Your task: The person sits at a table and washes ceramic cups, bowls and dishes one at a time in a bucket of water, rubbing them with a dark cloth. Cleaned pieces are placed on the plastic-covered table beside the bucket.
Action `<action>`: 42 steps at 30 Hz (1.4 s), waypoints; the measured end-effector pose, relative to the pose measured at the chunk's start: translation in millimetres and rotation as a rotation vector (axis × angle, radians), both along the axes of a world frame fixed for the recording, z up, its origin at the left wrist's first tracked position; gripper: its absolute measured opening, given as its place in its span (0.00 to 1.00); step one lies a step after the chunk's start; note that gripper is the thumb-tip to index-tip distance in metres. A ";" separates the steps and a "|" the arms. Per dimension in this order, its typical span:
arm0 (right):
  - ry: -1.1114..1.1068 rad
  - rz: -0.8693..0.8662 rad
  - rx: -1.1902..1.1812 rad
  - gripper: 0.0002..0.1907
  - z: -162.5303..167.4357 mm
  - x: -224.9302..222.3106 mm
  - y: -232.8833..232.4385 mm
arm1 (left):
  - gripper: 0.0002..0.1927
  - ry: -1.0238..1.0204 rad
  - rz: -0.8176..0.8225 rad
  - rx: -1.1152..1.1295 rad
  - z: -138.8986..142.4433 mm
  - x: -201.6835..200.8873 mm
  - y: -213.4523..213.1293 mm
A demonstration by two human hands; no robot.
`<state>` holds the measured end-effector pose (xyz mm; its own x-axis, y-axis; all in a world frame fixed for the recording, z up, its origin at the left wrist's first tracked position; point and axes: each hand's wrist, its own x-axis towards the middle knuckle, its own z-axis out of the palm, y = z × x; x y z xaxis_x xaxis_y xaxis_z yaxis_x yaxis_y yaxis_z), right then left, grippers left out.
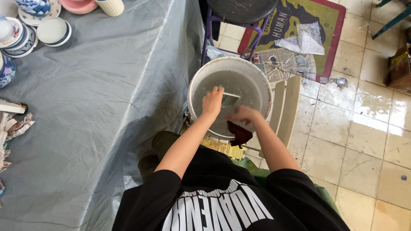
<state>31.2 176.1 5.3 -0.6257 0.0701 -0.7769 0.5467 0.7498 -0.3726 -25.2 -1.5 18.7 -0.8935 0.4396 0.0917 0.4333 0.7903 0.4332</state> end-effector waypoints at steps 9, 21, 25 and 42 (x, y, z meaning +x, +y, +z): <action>0.544 -0.183 -0.046 0.32 -18.8 33.6 -2.9 | 0.16 -0.514 0.055 -0.210 -51.4 -13.9 -5.3; 0.924 -0.337 0.144 0.10 -3.7 31.1 -26.1 | 0.17 -0.848 0.071 0.464 -45.9 -1.4 -12.1; 1.183 -0.365 0.024 0.12 8.2 30.2 -36.9 | 0.15 -0.715 -0.065 0.621 -54.4 1.8 -11.0; 1.221 0.124 0.030 0.18 31.6 36.2 -50.2 | 0.14 -0.647 0.021 0.835 -60.7 4.3 -2.7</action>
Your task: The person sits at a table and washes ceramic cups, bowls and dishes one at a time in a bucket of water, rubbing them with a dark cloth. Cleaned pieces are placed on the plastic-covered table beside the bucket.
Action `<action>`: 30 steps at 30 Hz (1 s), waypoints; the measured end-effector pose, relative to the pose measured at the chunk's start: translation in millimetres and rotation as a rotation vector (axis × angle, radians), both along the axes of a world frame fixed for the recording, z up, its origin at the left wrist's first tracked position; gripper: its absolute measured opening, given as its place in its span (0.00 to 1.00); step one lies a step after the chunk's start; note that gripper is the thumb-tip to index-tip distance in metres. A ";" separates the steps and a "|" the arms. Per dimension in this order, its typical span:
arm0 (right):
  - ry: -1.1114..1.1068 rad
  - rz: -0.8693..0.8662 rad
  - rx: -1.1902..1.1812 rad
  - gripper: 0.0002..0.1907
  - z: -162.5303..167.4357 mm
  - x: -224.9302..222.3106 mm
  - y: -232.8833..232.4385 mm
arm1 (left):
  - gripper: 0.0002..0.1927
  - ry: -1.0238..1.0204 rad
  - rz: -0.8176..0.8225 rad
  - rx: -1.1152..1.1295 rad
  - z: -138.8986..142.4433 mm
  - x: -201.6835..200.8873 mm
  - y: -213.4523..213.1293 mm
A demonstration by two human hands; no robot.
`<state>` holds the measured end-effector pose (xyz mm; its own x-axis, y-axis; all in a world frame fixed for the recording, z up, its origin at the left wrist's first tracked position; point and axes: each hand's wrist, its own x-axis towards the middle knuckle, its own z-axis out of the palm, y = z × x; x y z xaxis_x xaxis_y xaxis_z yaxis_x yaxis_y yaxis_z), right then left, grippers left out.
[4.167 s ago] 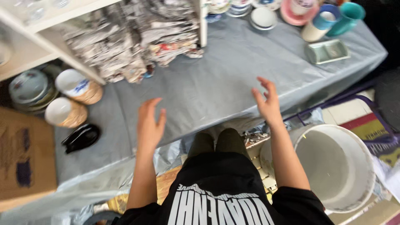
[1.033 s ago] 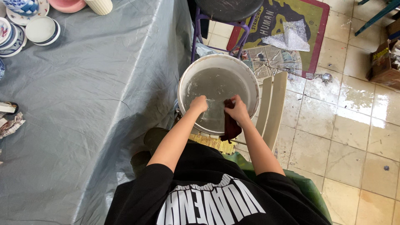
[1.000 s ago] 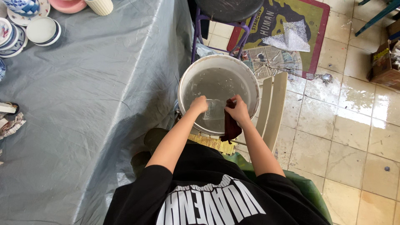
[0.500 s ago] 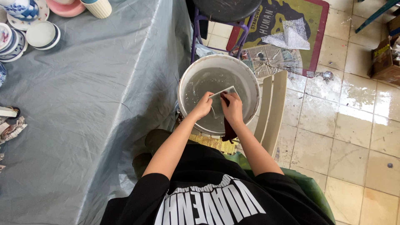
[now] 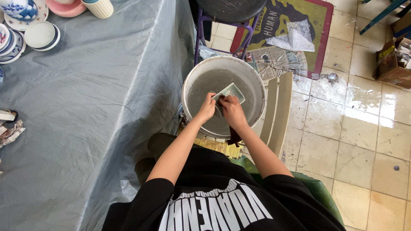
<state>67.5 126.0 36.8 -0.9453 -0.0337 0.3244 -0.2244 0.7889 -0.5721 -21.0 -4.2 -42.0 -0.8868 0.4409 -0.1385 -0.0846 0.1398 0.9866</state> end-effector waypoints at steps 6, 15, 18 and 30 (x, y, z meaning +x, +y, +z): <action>-0.213 0.124 -0.142 0.17 -1.7 3.5 26.2 | 0.15 0.139 0.020 -0.208 10.1 2.4 -4.4; -0.492 -0.338 0.054 0.14 -36.8 -10.3 44.5 | 0.15 0.116 -0.063 -0.777 20.8 4.9 -4.8; -0.537 -0.320 0.083 0.12 -39.7 -12.3 34.6 | 0.17 0.093 -0.218 -0.950 9.7 -0.1 -4.4; -0.246 -0.347 -0.124 0.09 -36.3 -9.8 28.5 | 0.20 0.161 -0.335 -0.478 4.4 6.7 0.4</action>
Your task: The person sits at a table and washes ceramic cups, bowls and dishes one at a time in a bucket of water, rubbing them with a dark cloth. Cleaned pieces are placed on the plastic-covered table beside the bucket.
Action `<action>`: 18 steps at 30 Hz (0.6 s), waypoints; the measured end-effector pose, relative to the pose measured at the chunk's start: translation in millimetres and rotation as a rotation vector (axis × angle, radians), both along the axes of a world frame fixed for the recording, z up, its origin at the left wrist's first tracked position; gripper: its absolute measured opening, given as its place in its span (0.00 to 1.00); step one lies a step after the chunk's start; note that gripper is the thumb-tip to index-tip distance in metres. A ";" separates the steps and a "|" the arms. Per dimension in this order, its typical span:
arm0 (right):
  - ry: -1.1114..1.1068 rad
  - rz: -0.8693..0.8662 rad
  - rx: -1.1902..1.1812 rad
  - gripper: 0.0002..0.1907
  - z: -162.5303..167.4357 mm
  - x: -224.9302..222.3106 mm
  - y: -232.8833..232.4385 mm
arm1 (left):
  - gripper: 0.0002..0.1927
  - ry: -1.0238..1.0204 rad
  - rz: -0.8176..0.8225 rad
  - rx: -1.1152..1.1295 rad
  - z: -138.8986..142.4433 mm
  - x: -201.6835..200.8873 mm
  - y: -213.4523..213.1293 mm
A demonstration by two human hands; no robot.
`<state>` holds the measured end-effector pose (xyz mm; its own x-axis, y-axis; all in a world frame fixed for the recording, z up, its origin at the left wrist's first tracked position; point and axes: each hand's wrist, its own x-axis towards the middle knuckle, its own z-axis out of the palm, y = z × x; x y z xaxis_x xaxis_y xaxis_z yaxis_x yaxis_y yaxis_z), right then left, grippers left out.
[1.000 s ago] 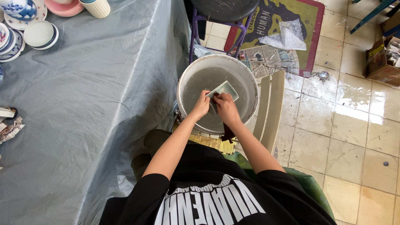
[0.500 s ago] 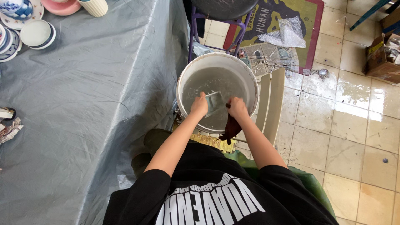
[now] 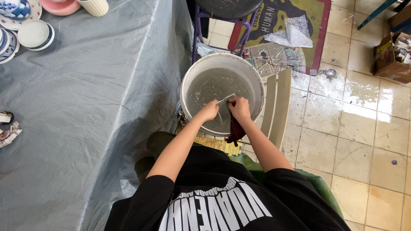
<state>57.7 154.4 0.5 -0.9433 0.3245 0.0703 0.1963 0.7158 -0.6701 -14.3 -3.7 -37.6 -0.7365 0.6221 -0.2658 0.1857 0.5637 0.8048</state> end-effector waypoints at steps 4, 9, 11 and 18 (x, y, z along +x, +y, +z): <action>0.248 0.088 -0.127 0.11 13.9 4.8 -6.1 | 0.21 -0.225 0.109 0.100 10.1 -3.6 2.2; 0.210 0.446 -0.053 0.15 24.9 13.8 -4.3 | 0.23 -0.233 0.231 0.236 11.2 -6.2 2.4; 0.167 0.507 -0.027 0.15 23.7 13.8 -1.6 | 0.21 -0.273 0.280 0.325 9.0 -7.0 3.1; 0.227 0.357 -0.033 0.12 17.8 1.8 -14.8 | 0.21 -0.362 0.283 0.412 3.6 -6.6 3.0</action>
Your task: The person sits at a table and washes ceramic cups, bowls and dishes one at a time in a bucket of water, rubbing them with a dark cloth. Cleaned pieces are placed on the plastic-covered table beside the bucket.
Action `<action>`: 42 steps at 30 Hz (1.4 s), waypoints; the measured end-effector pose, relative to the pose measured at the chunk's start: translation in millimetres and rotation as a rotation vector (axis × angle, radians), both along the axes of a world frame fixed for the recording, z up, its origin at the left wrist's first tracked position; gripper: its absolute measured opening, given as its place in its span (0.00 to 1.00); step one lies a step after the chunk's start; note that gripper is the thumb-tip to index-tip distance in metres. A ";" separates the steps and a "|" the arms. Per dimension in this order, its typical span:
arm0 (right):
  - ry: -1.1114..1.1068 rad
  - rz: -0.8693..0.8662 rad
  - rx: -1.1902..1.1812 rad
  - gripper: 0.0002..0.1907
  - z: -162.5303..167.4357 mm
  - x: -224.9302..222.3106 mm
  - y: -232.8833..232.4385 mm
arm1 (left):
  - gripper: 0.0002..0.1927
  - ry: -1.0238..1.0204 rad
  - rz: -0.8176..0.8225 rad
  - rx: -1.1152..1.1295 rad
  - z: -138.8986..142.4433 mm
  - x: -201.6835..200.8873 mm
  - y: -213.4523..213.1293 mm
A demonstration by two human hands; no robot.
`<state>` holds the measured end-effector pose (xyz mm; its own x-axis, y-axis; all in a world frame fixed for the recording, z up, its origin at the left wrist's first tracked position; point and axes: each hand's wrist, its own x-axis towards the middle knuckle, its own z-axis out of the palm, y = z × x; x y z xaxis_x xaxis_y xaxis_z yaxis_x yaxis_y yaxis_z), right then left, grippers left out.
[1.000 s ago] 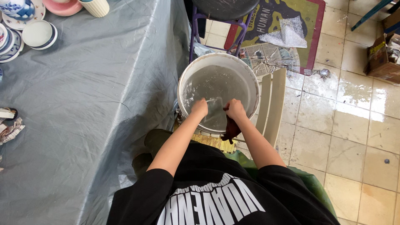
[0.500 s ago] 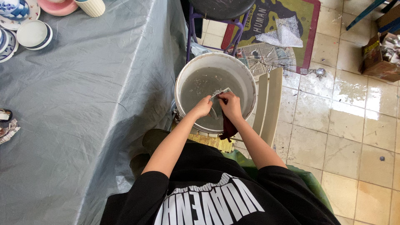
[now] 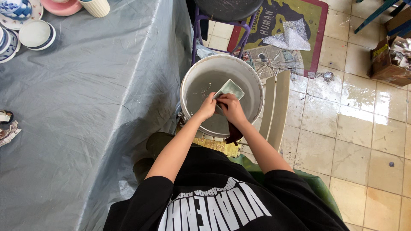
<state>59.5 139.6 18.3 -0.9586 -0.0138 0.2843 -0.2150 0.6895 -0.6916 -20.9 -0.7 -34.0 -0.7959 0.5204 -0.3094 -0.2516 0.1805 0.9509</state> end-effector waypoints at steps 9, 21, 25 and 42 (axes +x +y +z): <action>-0.052 -0.032 0.055 0.11 17.7 9.5 36.4 | 0.21 0.585 0.084 -0.090 -1.3 -1.0 -3.0; 0.013 -0.341 -0.216 0.09 4.4 4.2 11.0 | 0.23 0.292 -0.205 -0.297 23.0 11.2 -10.3; 0.104 -0.175 -0.202 0.11 15.1 13.9 6.5 | 0.21 0.488 -0.060 -0.127 7.1 5.9 -8.8; -0.018 -0.330 -0.224 0.33 40.9 15.1 52.4 | 0.29 0.907 -0.083 -0.323 93.2 20.7 -23.9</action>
<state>74.6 192.0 59.2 -0.9059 0.3566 0.2283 0.0065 0.5508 -0.8346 -0.2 -24.6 59.2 -0.7674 0.5832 0.2664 0.5789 0.4515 0.6790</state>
